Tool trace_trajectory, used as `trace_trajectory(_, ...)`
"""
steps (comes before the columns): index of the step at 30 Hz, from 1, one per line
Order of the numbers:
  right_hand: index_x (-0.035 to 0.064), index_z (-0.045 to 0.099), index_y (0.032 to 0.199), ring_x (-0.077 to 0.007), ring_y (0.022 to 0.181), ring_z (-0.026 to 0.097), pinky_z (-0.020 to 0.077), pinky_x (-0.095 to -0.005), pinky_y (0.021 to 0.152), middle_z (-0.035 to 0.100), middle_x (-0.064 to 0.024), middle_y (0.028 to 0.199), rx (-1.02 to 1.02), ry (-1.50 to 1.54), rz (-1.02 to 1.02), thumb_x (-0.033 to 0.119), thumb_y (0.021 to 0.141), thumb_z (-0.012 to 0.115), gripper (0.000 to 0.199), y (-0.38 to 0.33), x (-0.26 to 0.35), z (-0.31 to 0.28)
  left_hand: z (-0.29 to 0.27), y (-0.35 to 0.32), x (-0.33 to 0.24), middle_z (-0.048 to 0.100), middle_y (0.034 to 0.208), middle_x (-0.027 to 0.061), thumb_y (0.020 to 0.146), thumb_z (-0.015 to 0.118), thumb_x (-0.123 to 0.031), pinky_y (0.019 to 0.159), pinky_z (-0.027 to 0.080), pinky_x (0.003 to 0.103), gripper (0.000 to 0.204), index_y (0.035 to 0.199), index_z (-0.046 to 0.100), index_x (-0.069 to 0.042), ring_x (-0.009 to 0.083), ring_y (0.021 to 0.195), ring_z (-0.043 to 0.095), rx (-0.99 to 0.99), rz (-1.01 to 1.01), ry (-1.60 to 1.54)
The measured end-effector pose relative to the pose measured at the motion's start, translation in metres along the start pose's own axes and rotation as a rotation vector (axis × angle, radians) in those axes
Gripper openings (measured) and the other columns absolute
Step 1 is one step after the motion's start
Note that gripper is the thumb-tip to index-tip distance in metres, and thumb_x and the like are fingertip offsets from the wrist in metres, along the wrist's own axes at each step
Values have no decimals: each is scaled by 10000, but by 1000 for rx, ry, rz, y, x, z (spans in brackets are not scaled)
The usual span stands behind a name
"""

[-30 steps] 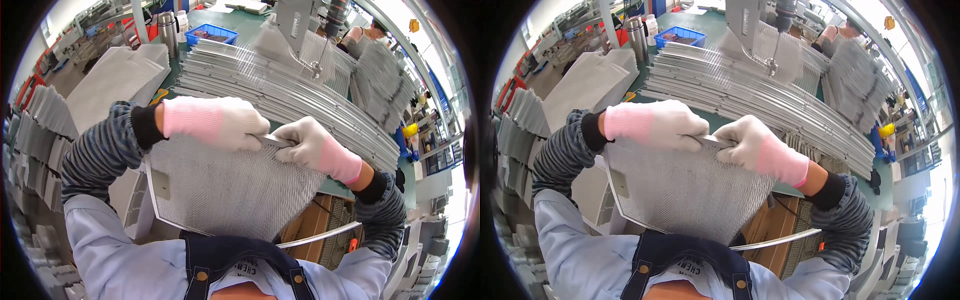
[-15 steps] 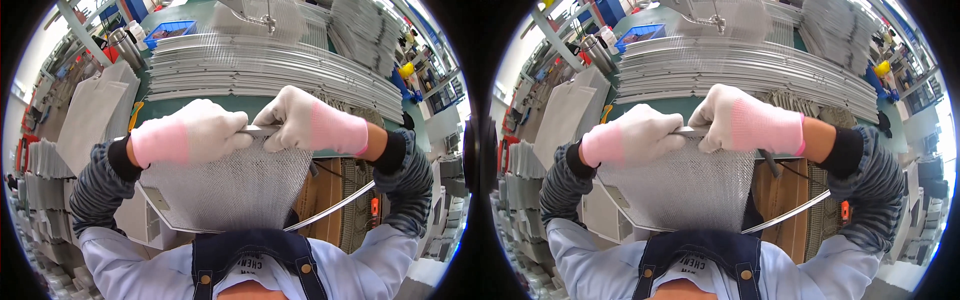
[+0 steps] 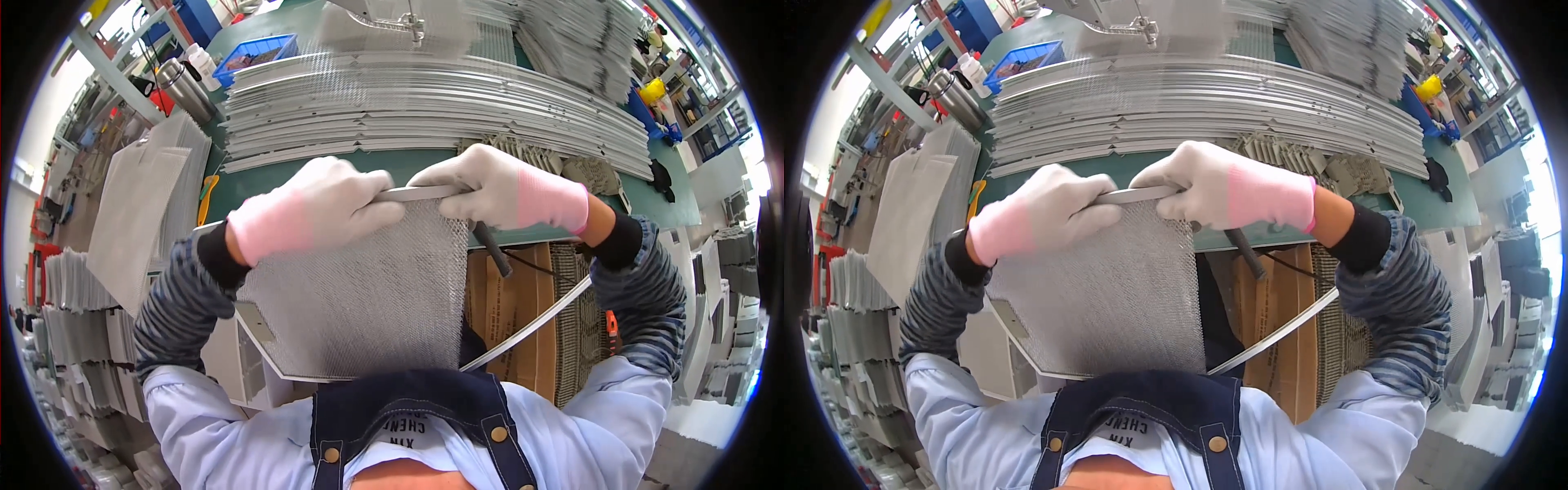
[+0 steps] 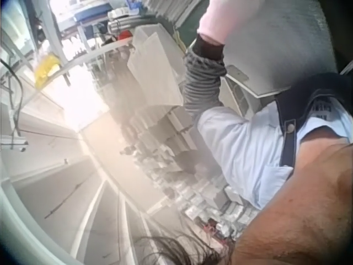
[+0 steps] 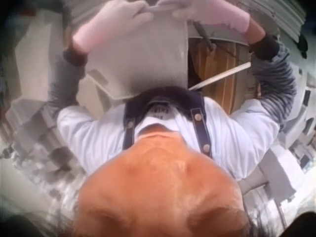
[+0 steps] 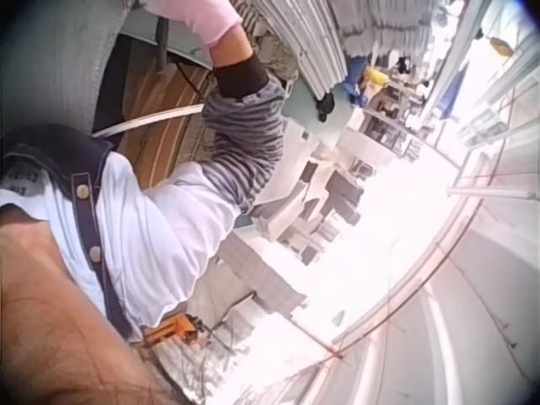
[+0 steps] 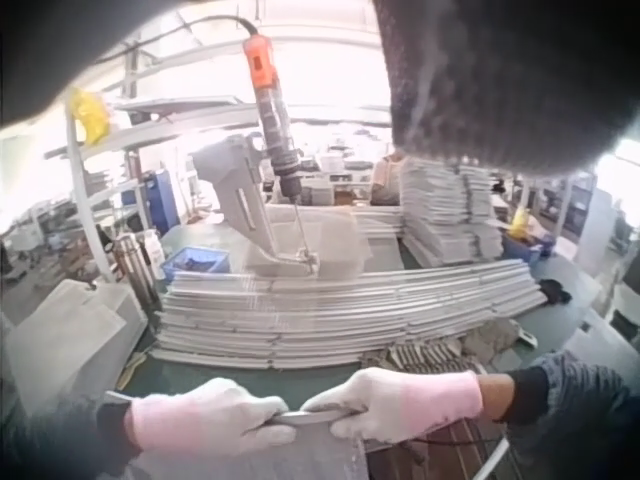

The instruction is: Assembling industrial air filters by fitting aluminum frames onto metal mesh and securing them with tools.

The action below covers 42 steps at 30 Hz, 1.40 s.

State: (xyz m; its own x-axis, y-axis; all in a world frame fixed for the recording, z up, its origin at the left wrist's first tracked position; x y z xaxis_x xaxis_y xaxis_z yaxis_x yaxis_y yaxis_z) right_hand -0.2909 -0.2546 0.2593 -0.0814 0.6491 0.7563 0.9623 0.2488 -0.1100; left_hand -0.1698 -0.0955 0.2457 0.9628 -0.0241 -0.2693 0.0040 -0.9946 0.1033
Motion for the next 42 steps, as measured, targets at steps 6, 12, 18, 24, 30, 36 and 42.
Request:
trace_trajectory(6, -49, 485, 1301, -296, 790, 645, 514, -361, 768, 659, -210, 958, 225, -109, 107, 156, 770, 690, 605, -9, 11, -1, 16, 6, -24, 585, 566, 149, 883, 599, -465, 540, 513, 414, 466, 845, 583, 0, 334, 546, 630, 12, -13, 118)
trace_trajectory(12, -51, 502, 1183, -350, 815, 646, 507, -390, 714, 638, -223, 856, 294, -470, 288, 182, 813, 663, 466, 12, 30, -5, -2, 15, -23, 630, 751, 185, 784, 708, -458, 635, 503, 405, 598, 1093, 580, 38, 365, 690, 633, 88, -6, -37)
trace_trajectory(18, -38, 585, 1040, -137, 756, 573, 473, -285, 699, 616, -62, 785, -198, 7, 136, 115, 892, 544, 216, -30, -89, -7, 29, -117, -20, 496, 1306, 136, 604, 773, -358, 1073, 321, 526, 789, 1301, 511, -95, 281, 1245, 457, -135, -81, 409)
trace_trajectory(24, -22, 609, 1033, -93, 811, 526, 453, -254, 775, 584, -7, 857, -405, 78, 125, 131, 915, 599, 193, -9, -129, -22, 155, -148, -56, 524, 1328, 37, 764, 590, -213, 1066, 304, 602, 493, 1248, 570, -303, 295, 1264, 452, -389, 21, 509)
trace_trajectory(30, -41, 455, 1293, -117, 1074, 510, 414, -265, 938, 546, -79, 1231, -246, 429, -22, 197, 887, 663, 514, 31, -37, -87, 4, -177, 1, 621, 1155, 80, 719, 616, -106, 945, 478, 397, 463, 1173, 646, -191, 220, 1097, 598, -790, -197, 578)
trace_trajectory(36, -78, 480, 1278, -147, 1024, 585, 464, -269, 896, 598, -114, 1198, -221, -44, -185, 228, 889, 637, 520, 2, 42, -95, -68, -217, 43, 701, 844, 28, 836, 725, -241, 715, 512, 262, 354, 1121, 678, -37, 90, 758, 633, -943, -456, -568)
trace_trajectory(42, -53, 598, 1141, -121, 942, 565, 421, -265, 910, 635, -46, 958, -825, 503, -515, 265, 1012, 470, 366, -15, 60, -24, 46, -213, 8, 690, 928, 35, 855, 694, -194, 774, 508, 267, 333, 1121, 657, 2, 92, 844, 628, -692, -517, -1059)
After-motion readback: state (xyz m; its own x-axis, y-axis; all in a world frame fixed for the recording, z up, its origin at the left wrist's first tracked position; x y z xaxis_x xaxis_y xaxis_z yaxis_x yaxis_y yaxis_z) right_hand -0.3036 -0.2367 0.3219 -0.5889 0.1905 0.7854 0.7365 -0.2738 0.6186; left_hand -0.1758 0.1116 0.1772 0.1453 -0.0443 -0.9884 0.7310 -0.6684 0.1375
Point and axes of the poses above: each hand's wrist, its own y-axis towards the middle knuckle, its own z-axis out of the palm, x = y × z, the point moved 3 cm from there along y, towards the middle knuckle
